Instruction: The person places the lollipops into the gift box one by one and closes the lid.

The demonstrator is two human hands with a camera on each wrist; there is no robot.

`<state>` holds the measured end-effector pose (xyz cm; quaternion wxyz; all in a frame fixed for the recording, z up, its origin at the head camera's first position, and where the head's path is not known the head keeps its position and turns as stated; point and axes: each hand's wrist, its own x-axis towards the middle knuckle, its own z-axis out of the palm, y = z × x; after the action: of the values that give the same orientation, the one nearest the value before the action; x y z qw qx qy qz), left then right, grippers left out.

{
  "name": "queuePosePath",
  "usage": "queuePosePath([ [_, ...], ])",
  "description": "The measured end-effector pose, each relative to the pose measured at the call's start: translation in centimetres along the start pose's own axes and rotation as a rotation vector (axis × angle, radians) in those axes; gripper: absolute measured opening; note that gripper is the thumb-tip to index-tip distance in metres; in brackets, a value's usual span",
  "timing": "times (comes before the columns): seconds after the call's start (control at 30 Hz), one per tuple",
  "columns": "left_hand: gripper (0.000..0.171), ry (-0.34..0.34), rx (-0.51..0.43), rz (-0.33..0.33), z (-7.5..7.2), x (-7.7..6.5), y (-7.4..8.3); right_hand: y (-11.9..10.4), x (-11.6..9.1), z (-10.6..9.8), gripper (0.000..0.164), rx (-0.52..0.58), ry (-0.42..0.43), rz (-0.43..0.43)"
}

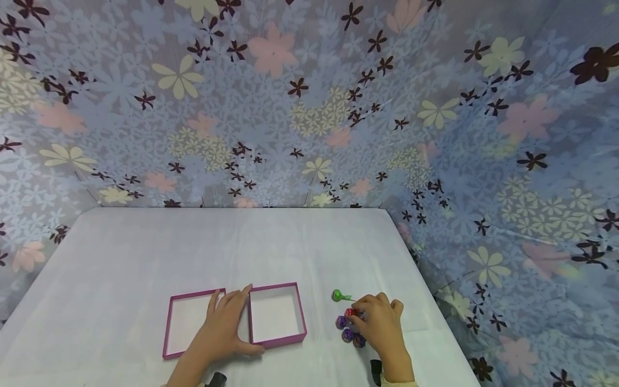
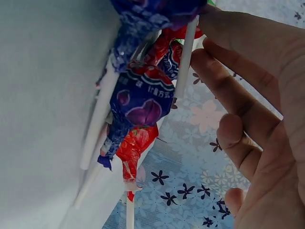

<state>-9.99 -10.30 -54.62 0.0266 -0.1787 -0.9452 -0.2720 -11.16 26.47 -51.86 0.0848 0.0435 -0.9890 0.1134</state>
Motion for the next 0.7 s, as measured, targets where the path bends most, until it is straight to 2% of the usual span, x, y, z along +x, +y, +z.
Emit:
queuePosePath([
  [0.23, 0.138, -0.005, 0.007, -0.007, -0.09, 0.19, 0.22, -0.02, 0.03, -0.05, 0.02, 0.001, 0.001, 0.035],
  [0.43, 0.138, 0.012, 0.011, 0.017, -0.08, 0.6, 0.29, 0.03, 0.06, -0.06, 0.017, -0.009, 0.004, 0.068],
  [0.57, 0.138, 0.04, 0.015, 0.034, 0.07, 0.64, 0.17, -0.03, 0.0, 0.08, 0.023, -0.027, 0.005, 0.073],
  [0.7, 0.139, 0.057, 0.021, 0.037, 0.36, 0.34, 0.04, -0.06, -0.16, 0.11, 0.035, -0.054, -0.032, 0.087],
])
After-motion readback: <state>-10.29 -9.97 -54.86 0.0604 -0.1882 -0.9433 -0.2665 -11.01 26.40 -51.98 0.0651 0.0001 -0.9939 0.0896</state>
